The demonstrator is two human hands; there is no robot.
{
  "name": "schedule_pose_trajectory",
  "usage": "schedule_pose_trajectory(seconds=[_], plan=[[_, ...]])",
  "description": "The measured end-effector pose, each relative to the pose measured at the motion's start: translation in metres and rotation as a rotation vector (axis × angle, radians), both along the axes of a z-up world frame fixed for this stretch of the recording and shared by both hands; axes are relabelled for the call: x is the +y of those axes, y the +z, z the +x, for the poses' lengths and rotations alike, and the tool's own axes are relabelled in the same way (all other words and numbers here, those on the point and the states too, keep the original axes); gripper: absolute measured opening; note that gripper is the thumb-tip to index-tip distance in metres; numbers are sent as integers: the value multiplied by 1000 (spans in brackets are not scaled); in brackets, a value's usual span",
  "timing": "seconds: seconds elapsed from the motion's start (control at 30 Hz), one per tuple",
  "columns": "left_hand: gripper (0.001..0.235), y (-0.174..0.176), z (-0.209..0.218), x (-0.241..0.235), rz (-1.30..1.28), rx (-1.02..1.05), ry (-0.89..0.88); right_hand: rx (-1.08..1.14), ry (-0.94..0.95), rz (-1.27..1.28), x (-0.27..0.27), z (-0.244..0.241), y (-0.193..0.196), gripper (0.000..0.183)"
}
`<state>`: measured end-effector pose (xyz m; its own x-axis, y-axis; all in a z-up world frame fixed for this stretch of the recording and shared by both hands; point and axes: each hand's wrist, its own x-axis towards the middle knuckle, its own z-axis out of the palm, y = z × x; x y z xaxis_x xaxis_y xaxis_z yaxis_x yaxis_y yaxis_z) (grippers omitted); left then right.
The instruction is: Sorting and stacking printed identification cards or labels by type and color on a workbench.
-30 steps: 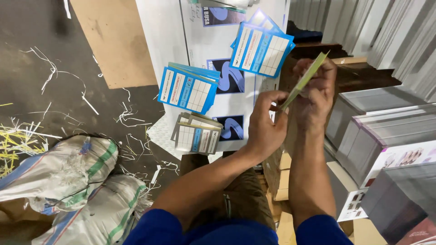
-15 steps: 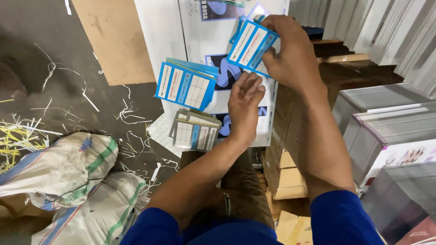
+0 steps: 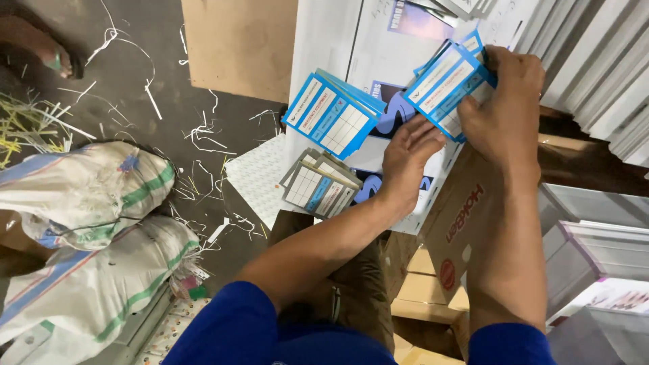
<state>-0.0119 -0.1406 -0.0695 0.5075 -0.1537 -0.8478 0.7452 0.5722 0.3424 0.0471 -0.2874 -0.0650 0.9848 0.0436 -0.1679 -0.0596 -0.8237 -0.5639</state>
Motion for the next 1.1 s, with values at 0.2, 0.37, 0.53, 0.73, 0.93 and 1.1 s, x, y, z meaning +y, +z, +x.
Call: schedule_pose_trajectory(seconds=[0.2,0.37,0.53,0.73,0.93,1.1], plan=[[60,-2,0,2,-46,-8,21,84,-4,119,-21,0,-5,57],[59,2,5,7,-47,9,-34,227,-100,200,-19,2,19,49],[55,-38,-26,-5,-82,-27,88,151,-68,202,5,-32,46,45],[57,-84,-63,-12,-37,-8,123,-72,68,135,36,-64,39,52],[71,10,-18,27,7,-153,-171,-140,135,-43,33,-65,30,61],[81,58,9,101,149,-399,-475,-19,67,-8,29,-53,42,49]])
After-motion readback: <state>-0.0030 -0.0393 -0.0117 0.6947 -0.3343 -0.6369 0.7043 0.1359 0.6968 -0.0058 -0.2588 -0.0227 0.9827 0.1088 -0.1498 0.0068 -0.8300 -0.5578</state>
